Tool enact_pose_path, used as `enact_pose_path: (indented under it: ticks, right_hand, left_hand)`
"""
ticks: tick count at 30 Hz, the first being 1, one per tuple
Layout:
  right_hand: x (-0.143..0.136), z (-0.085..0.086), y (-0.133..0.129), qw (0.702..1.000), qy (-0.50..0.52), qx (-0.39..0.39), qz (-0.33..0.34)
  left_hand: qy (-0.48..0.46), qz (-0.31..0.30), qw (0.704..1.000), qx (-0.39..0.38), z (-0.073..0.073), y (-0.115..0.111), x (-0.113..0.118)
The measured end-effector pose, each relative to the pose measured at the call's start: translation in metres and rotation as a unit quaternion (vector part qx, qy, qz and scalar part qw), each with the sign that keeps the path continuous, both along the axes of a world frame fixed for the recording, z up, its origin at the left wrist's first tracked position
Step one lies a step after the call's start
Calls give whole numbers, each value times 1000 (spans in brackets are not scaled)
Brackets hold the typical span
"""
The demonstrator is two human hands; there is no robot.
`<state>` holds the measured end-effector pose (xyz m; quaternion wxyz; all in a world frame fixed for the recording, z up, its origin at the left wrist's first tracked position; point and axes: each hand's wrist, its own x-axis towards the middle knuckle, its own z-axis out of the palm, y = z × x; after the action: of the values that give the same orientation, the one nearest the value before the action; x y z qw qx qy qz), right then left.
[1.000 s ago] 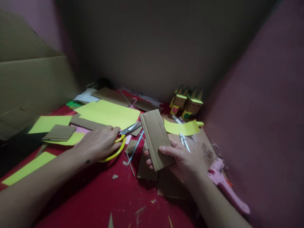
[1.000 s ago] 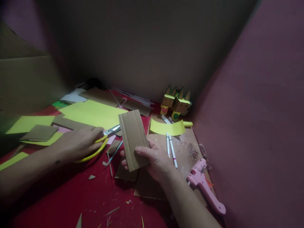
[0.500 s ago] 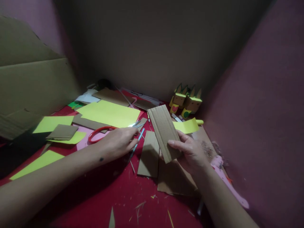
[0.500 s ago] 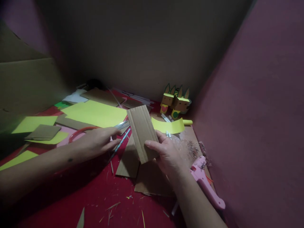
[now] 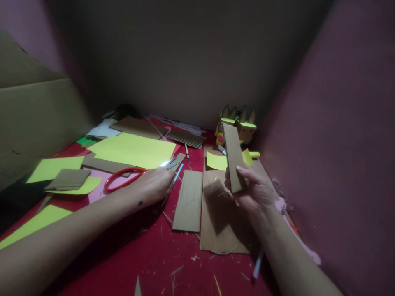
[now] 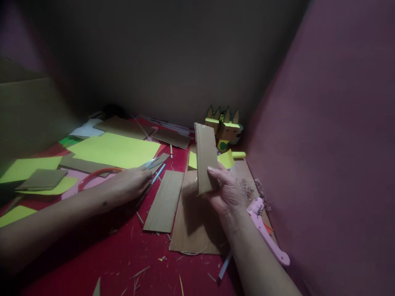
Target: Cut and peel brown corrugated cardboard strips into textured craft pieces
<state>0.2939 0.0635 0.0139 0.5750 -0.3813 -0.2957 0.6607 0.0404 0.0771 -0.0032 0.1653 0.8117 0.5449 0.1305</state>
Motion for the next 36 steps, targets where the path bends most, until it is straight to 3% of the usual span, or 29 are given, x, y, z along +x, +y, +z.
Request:
enact_pose_path:
  ticks: [7, 12, 18, 22, 27, 30, 36]
  right_hand:
    - [-6, 0, -2, 999, 27, -34, -8]
    - [-8, 1, -4, 998, 32, -47, -5]
    - [7, 3, -5, 996, 41, 71, 22]
    - [17, 11, -10, 986, 33, 165, 15]
    - [27, 16, -12, 978, -18, 206, -18]
    - [29, 12, -10, 974, -8, 226, 26]
    - [25, 7, -6, 980, -93, 157, 73]
  left_hand:
    - [63, -42, 995, -60, 9, -3, -25]
    - [77, -58, 992, -83, 9, -4, -31]
    - [5, 0, 993, -118, -1, 0, -34]
    - [-92, 13, 985, -145, -2, 1, -30]
    - [-82, 109, 990, -47, 14, 11, -38]
    - [-69, 162, 984, 24, 20, 22, -59]
    - [35, 190, 973, 124, 13, 35, -92]
